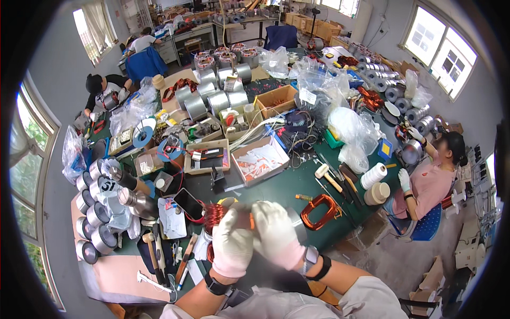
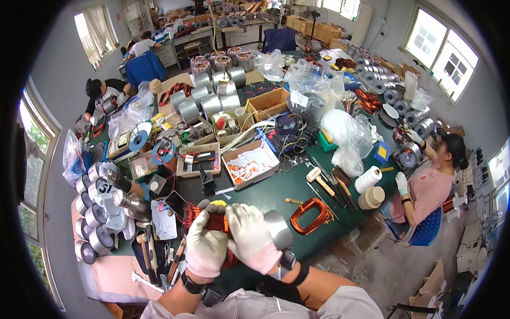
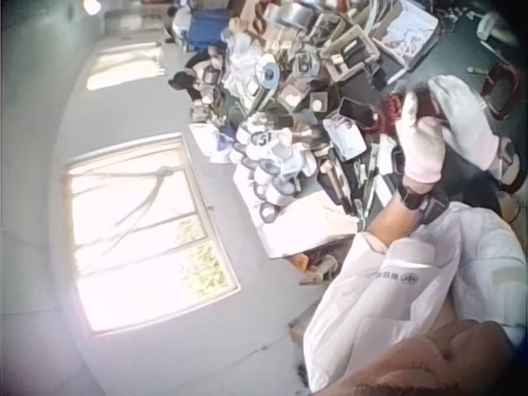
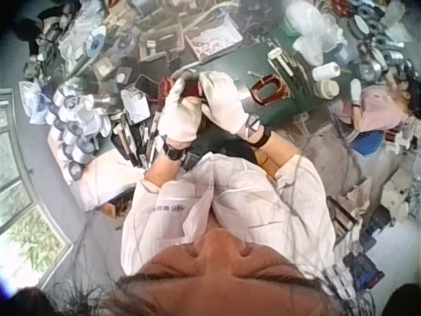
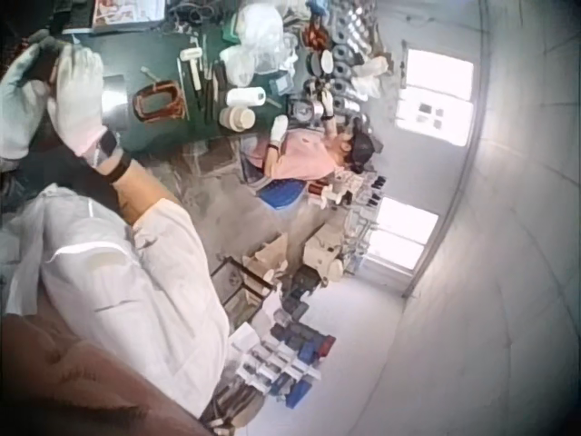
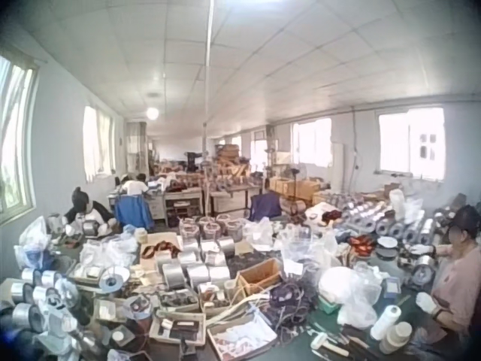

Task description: Assembling components of an electric motor, including the stator and copper coils, using hand tools.

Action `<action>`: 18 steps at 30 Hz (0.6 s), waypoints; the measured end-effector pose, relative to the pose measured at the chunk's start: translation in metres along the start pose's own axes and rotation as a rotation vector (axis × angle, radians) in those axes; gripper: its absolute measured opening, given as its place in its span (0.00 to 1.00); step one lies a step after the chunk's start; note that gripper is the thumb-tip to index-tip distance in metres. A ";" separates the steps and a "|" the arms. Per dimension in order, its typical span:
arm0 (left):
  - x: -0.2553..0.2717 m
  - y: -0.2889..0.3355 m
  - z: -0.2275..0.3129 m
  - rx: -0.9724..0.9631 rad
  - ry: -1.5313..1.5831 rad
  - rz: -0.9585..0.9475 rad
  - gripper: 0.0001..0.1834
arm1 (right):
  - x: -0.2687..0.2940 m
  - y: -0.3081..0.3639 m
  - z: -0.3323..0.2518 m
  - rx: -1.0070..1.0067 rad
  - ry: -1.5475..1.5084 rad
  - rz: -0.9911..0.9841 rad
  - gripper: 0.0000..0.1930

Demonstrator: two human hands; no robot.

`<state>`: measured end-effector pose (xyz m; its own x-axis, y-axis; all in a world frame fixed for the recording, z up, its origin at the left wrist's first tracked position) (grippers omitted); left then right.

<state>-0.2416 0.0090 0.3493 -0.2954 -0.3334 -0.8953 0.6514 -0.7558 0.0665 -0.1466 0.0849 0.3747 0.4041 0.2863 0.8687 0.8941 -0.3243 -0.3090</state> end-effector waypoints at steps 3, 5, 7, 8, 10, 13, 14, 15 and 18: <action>-0.035 -0.024 -0.021 -0.050 -0.054 -0.022 0.17 | 0.029 -0.027 0.054 0.098 0.022 0.152 0.32; -0.066 -0.040 -0.037 -0.040 -0.108 -0.032 0.15 | 0.039 -0.036 0.091 0.089 0.015 0.089 0.29; -0.037 -0.050 -0.056 0.061 -0.223 -0.097 0.17 | 0.048 -0.051 0.125 0.148 0.044 0.093 0.20; -0.028 -0.052 -0.064 0.170 -0.324 -0.164 0.20 | 0.045 -0.057 0.145 0.164 0.076 0.064 0.17; -0.031 -0.054 -0.071 0.215 -0.440 -0.071 0.40 | 0.031 -0.071 0.186 0.190 0.070 -0.067 0.13; 0.017 -0.046 -0.068 0.264 -0.762 0.095 0.45 | -0.019 -0.074 0.263 0.226 -0.016 -0.260 0.08; 0.032 -0.040 -0.061 0.247 -0.852 0.167 0.40 | -0.045 -0.071 0.285 0.239 -0.009 -0.308 0.07; 0.052 -0.027 -0.053 0.200 -0.849 0.262 0.37 | -0.072 -0.072 0.296 0.235 -0.082 -0.385 0.06; 0.118 0.022 -0.042 0.126 -0.889 0.569 0.27 | -0.152 -0.073 0.317 0.283 -0.145 -0.539 0.06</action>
<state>-0.2327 -0.0226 0.2267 -0.4079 -0.9097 -0.0777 0.7925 -0.3950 0.4648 -0.2121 0.3504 0.1425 -0.1134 0.4686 0.8761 0.9881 0.1457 0.0500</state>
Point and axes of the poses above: each hand's wrist, its own y-axis away from the middle knuckle, its own x-axis out of the back of the hand, z = x × y, the point moved 5 cm from there along -y, towards the middle knuckle, and after that the axes turned 8 degrees about -z, right-handed, at the moved point
